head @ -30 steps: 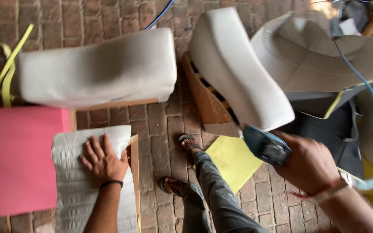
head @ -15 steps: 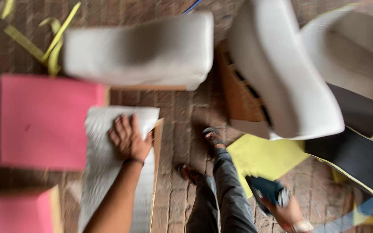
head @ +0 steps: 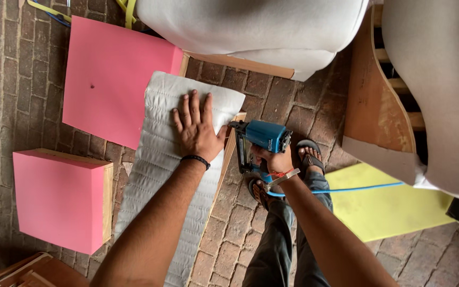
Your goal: The person staples fabric onto a tufted cushion, then moves to a wooden frame where they attach a long strip of quilted foam using a pneumatic staple gun. They handle pink foam blocks, a wooden frame, and various fabric pieces while working in a cluttered workshop.
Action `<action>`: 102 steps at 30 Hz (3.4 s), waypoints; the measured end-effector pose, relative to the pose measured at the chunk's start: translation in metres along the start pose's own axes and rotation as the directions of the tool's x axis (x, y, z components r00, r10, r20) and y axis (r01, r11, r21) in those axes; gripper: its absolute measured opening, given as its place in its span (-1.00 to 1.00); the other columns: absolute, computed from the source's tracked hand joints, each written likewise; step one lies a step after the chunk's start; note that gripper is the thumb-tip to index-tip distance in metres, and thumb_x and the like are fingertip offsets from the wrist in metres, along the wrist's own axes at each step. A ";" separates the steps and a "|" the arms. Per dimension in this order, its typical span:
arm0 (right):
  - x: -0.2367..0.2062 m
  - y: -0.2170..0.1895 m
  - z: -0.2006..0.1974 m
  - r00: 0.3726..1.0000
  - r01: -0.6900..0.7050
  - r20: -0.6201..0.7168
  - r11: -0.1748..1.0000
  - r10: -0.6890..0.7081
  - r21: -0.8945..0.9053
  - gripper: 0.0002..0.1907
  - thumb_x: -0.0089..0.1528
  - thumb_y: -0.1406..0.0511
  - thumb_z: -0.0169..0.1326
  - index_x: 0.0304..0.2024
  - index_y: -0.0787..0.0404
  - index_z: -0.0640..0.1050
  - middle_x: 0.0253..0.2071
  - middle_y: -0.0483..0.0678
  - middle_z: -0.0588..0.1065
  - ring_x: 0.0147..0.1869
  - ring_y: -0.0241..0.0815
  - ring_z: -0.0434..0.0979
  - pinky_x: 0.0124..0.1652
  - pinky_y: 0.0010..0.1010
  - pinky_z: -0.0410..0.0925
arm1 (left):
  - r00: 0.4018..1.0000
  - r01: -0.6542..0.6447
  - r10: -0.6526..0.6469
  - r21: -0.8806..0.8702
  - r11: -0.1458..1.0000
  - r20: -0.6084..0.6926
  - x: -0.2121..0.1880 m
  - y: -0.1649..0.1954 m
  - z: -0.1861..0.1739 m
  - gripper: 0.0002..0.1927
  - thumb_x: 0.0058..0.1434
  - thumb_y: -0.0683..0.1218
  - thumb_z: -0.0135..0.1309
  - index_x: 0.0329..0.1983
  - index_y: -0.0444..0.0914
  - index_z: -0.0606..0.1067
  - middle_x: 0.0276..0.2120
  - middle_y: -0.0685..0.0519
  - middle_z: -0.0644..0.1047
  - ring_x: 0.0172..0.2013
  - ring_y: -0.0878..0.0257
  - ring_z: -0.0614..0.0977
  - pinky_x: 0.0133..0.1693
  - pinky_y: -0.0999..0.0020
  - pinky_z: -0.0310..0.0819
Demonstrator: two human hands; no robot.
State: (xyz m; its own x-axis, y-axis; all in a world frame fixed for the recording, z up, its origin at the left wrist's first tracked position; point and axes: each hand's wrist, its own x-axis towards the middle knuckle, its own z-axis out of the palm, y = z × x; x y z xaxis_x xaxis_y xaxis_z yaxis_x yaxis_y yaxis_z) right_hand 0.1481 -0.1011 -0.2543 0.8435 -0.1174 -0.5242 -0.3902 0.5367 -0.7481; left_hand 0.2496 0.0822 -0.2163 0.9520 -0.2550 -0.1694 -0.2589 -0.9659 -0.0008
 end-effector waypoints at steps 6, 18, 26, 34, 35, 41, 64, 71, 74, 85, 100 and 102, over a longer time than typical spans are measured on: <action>0.015 0.002 0.004 0.995 0.054 0.084 0.997 -0.049 -0.058 -0.83 0.14 0.48 0.26 -0.22 0.40 0.57 -0.45 -0.02 0.54 -0.52 -0.19 0.50 -0.52 -0.34 0.38 | 0.999 0.019 -0.020 0.011 1.000 0.043 0.003 0.000 0.004 0.09 0.10 0.26 0.24 0.59 -0.05 -0.05 0.57 -0.08 -0.17 0.54 -0.02 -0.19 0.43 -0.19 -0.46; 0.028 -0.012 0.015 0.998 -0.066 -0.026 0.953 0.061 -0.295 -0.84 0.15 0.37 0.28 -0.24 0.32 0.63 -0.48 -0.02 0.60 -0.57 -0.22 0.53 -0.54 -0.38 0.39 | 0.995 0.021 -0.017 -0.040 0.999 0.094 0.004 -0.009 0.006 0.11 0.06 0.23 0.26 0.58 -0.05 -0.05 0.57 -0.10 -0.12 0.54 -0.04 -0.13 0.43 -0.18 -0.43; 0.038 -0.113 0.005 0.995 0.043 0.094 0.743 0.026 -0.668 -0.76 0.15 0.32 0.30 -0.20 0.35 0.60 -0.40 -0.04 0.61 -0.42 -0.33 0.56 -0.41 -0.43 0.43 | 0.768 0.554 -0.626 -0.351 0.754 -0.134 0.023 -0.041 0.025 -0.05 0.36 0.36 -0.05 0.60 -0.20 -0.07 0.54 -0.22 -0.01 0.52 -0.08 -0.03 0.45 -0.20 -0.43; 0.046 -0.178 0.061 0.952 0.280 0.307 0.382 0.010 -0.881 -0.71 0.18 0.24 0.30 -0.33 0.34 0.53 -0.51 -0.04 0.59 -0.47 -0.29 0.57 -0.44 -0.38 0.43 | 0.719 0.658 -0.688 -0.416 0.627 0.101 0.031 -0.072 -0.006 -0.13 0.26 0.41 -0.05 0.51 -0.09 0.14 0.32 -0.12 0.34 0.30 -0.05 0.31 0.32 -0.12 0.05; 0.045 -0.183 0.071 0.950 0.261 0.309 0.440 0.040 -0.859 -0.74 0.18 0.24 0.27 -0.29 0.32 0.53 -0.51 -0.06 0.59 -0.47 -0.30 0.57 -0.44 -0.40 0.44 | 0.746 0.625 -0.662 -0.420 0.658 0.074 0.028 -0.077 -0.015 -0.14 0.24 0.43 -0.02 0.46 -0.10 0.20 0.26 -0.11 0.38 0.26 -0.05 0.34 0.27 -0.10 0.10; 0.052 -0.183 0.113 0.926 0.008 0.105 0.260 0.363 -0.966 -0.71 0.13 0.19 0.31 -0.37 0.33 0.64 -0.56 -0.04 0.61 -0.51 -0.26 0.60 -0.44 -0.34 0.48 | 0.801 0.599 -0.460 -0.503 0.623 0.384 0.014 -0.079 -0.047 -0.27 0.10 0.44 0.10 0.16 -0.10 0.45 0.05 -0.01 0.49 0.11 0.04 0.45 0.14 -0.04 0.24; 0.013 -0.138 0.095 0.974 0.022 -0.041 -0.274 0.222 -0.962 -0.63 0.10 0.09 0.24 -0.35 0.29 0.64 -0.53 0.16 0.61 -0.40 0.09 0.67 -0.33 -0.15 0.52 | 0.837 0.523 -0.348 -0.802 0.289 0.421 0.028 -0.055 -0.012 -0.56 0.29 0.24 0.06 -0.46 -0.17 0.60 -0.36 0.06 0.58 -0.35 0.10 0.61 -0.31 0.11 0.44; 0.052 -0.200 0.157 0.865 0.056 -0.122 -0.336 0.486 -0.940 -0.66 0.21 0.08 0.23 -0.21 0.21 0.59 -0.56 -0.04 0.61 -0.54 -0.22 0.64 -0.47 -0.39 0.56 | 0.754 0.650 -0.297 -0.730 0.212 0.586 0.027 -0.058 -0.033 -0.58 0.25 0.30 0.08 -0.41 -0.08 0.63 -0.43 0.12 0.60 -0.44 0.26 0.60 -0.36 0.25 0.46; 0.100 -0.216 0.203 0.701 -0.153 -0.266 -0.225 0.662 -0.962 -0.73 0.18 0.15 0.26 -0.25 0.22 0.61 -0.61 0.02 0.51 -0.61 -0.22 0.44 -0.54 -0.36 0.40 | 0.798 0.592 -0.312 -0.768 0.245 0.515 0.025 -0.058 -0.037 -0.58 0.24 0.28 0.11 -0.39 -0.13 0.63 -0.41 0.09 0.58 -0.45 0.25 0.57 -0.40 0.23 0.46; 0.157 -0.186 0.287 0.597 0.031 -0.391 -0.508 0.700 -0.861 -0.81 0.11 0.39 0.20 -0.55 0.40 0.53 -0.58 0.06 0.51 -0.56 -0.15 0.46 -0.51 -0.31 0.39 | 0.830 0.537 -0.341 -0.800 0.269 0.442 0.029 -0.063 -0.039 -0.63 0.30 0.22 0.12 -0.30 -0.14 0.65 -0.28 0.06 0.64 -0.30 0.14 0.65 -0.27 0.15 0.48; 0.158 -0.154 0.325 0.546 0.093 -0.415 -0.545 0.727 -0.833 -0.83 0.13 0.38 0.21 -0.49 0.38 0.54 -0.58 0.07 0.50 -0.56 -0.14 0.46 -0.53 -0.31 0.40 | 0.618 0.764 -0.264 -0.645 -0.019 0.740 0.033 -0.074 -0.044 -0.64 0.26 0.09 0.22 -0.06 -0.21 0.45 -0.18 -0.06 0.64 -0.13 0.05 0.68 -0.12 0.13 0.55; 0.155 -0.155 0.329 0.547 0.087 -0.418 -0.545 0.726 -0.834 -0.84 0.13 0.37 0.21 -0.48 0.37 0.54 -0.58 0.06 0.50 -0.56 -0.15 0.46 -0.52 -0.31 0.41 | 0.599 0.765 -0.305 -0.641 -0.055 0.741 0.033 -0.073 -0.041 -0.77 0.30 -0.08 0.09 -0.01 -0.20 0.45 -0.13 -0.08 0.62 -0.10 0.04 0.68 -0.10 0.11 0.55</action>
State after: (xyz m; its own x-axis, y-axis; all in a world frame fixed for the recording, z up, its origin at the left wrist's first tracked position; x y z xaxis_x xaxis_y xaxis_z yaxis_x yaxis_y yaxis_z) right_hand 0.4609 0.0726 -0.0854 0.0239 -0.0238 -0.9994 -0.0221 -0.9995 0.0232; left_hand 0.3063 0.1421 -0.1815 0.5279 0.1746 -0.8312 0.8476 -0.1708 0.5024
